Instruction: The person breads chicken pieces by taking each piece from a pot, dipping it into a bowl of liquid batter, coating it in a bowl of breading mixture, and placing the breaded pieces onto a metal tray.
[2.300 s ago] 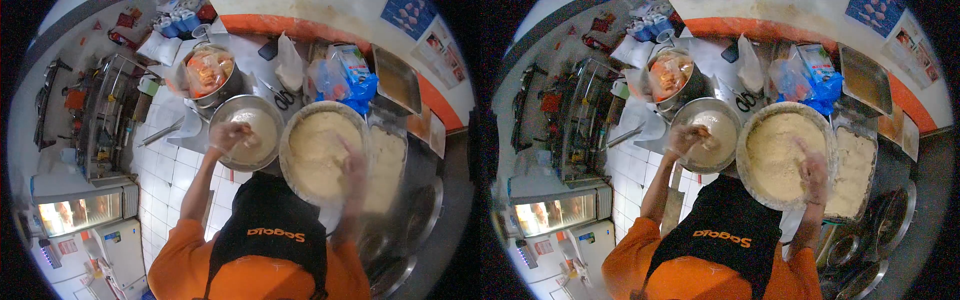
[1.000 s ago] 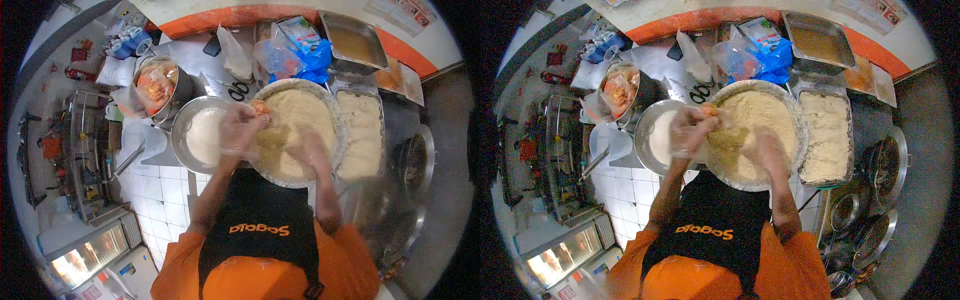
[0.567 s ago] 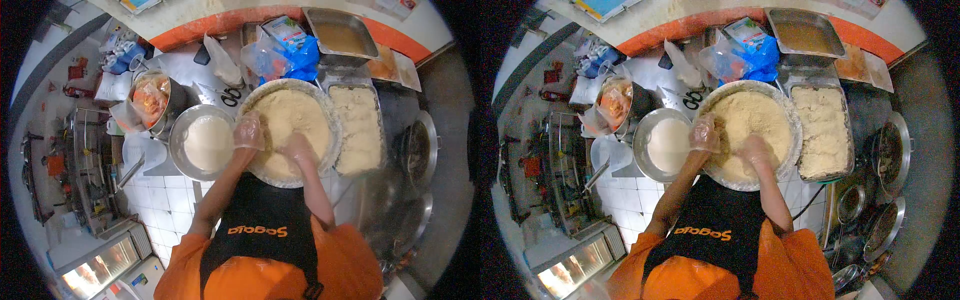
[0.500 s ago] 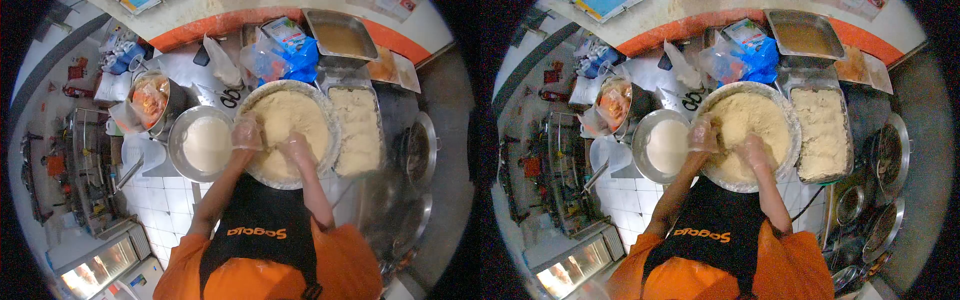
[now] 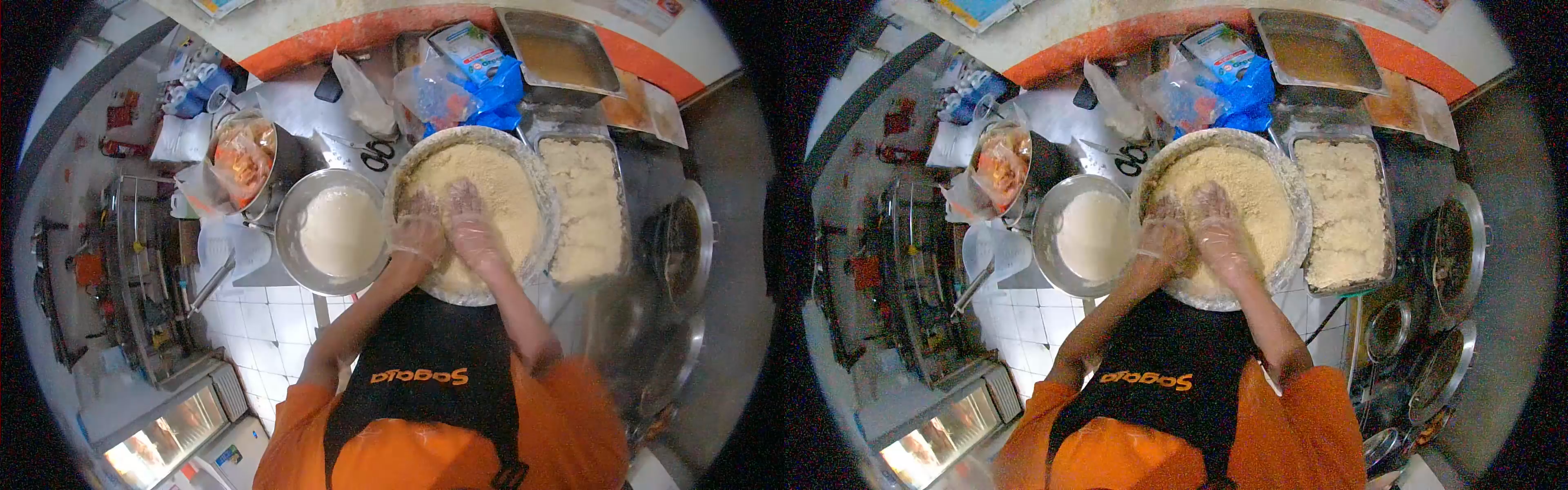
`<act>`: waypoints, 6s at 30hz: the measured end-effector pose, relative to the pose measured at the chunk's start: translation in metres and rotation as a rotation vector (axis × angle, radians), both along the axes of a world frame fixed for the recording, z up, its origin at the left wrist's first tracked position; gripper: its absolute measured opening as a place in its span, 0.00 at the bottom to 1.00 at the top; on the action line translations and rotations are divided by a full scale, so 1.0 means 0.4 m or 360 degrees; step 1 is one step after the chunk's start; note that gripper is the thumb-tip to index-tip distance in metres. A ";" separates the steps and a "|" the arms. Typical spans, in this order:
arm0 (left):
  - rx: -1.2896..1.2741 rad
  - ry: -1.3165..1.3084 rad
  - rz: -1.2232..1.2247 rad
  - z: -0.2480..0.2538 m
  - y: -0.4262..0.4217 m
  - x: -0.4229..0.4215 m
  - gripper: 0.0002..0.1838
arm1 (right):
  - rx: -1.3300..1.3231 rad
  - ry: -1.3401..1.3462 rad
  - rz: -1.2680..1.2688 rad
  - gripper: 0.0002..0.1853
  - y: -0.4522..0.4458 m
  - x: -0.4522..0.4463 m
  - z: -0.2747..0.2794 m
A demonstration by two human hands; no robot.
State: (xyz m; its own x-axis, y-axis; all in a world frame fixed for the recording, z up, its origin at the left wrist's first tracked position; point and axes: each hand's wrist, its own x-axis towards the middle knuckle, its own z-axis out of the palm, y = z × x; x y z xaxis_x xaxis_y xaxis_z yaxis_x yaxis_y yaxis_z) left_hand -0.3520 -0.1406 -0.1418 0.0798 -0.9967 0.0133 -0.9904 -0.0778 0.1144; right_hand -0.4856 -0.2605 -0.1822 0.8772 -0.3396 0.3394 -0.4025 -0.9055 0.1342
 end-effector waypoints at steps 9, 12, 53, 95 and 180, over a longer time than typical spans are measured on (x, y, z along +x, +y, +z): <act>-0.0095 0.1612 0.0575 -0.038 0.031 0.128 0.25 | 0.1847 -0.0510 -0.0826 0.29 -0.068 0.008 0.019; -0.0330 0.1780 0.0526 -0.095 0.046 0.154 0.20 | 0.2345 -0.0702 -0.0797 0.26 -0.086 0.007 0.110; -0.0111 0.1179 0.0162 0.104 0.122 0.073 0.26 | 0.1361 0.0018 -0.0910 0.30 -0.059 -0.062 0.149; -0.0221 0.0299 0.1110 0.435 0.334 0.346 0.42 | 0.0246 -0.0585 -0.1164 0.23 -0.336 -0.420 0.130; -0.0733 0.2693 0.1290 0.278 0.330 0.299 0.22 | 0.3122 -0.0880 -0.0081 0.27 0.141 0.220 0.339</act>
State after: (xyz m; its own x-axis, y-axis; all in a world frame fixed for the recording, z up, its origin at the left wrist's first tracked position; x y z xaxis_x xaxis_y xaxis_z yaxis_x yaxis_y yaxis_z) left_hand -0.2323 -0.0085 -0.0305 0.6598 -0.6642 -0.3514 0.4048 -0.0799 0.9109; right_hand -0.3976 -0.2041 -0.0465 0.8099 -0.5228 -0.2659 -0.0735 0.3594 -0.9303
